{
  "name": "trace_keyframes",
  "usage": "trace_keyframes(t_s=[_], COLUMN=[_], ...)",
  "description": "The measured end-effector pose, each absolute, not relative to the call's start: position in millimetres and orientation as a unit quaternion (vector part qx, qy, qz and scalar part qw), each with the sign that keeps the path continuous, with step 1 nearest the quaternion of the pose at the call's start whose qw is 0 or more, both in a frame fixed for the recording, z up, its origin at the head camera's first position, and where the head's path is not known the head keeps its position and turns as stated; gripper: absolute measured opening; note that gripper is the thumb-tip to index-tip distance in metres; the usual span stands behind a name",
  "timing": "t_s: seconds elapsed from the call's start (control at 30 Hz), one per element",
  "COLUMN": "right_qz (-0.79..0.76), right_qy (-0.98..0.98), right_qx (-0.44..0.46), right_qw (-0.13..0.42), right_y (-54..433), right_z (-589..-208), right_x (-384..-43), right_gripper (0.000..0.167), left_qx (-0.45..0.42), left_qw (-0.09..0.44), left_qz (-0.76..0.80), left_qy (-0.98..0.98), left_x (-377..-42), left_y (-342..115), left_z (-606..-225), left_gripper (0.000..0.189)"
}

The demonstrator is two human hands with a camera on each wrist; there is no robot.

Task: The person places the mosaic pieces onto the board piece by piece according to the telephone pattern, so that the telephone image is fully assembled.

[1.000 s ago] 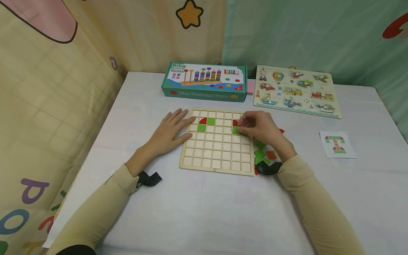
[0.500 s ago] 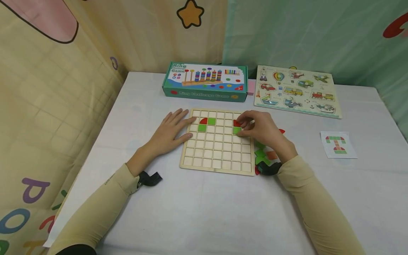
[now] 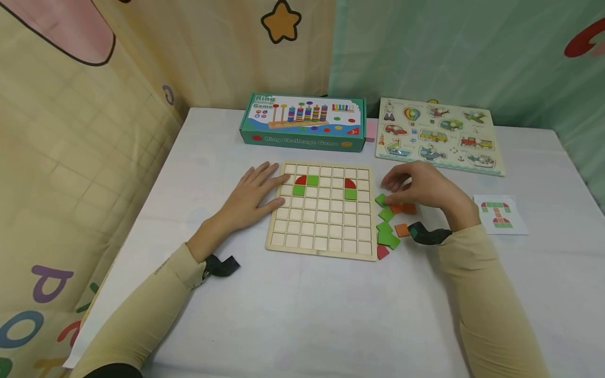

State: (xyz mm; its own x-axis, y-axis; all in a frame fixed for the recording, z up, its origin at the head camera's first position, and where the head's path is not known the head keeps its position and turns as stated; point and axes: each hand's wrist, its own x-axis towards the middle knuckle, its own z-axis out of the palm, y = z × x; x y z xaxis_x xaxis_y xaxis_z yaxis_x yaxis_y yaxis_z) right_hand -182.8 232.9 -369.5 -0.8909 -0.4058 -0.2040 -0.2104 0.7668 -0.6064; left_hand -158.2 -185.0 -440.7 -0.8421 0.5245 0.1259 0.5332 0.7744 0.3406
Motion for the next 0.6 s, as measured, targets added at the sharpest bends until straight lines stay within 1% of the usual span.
trace_keyframes(t_s=[0.07, 0.13, 0.33, 0.6], right_qz=[-0.295, -0.295, -0.288, -0.276], right_qy=[0.923, 0.92, 0.922, 0.925], right_qx=[-0.17, -0.178, -0.186, -0.187], right_qw=[0.18, 0.185, 0.182, 0.18], right_y=[237, 237, 232, 224], right_z=[-372, -374, -378, -378], right_x=[-184, -185, -185, -184], right_gripper=[0.035, 0.034, 0.025, 0.023], left_qx=[-0.281, -0.282, -0.281, -0.278], left_qw=[0.013, 0.014, 0.015, 0.012], left_qz=[-0.184, -0.185, -0.184, -0.182], left_qy=[-0.942, -0.941, -0.942, -0.943], left_x=[-158, -158, -159, -158], left_y=[-185, -185, -184, -185], left_z=[-441, -441, -440, -440], left_gripper=[0.064, 0.064, 0.064, 0.064])
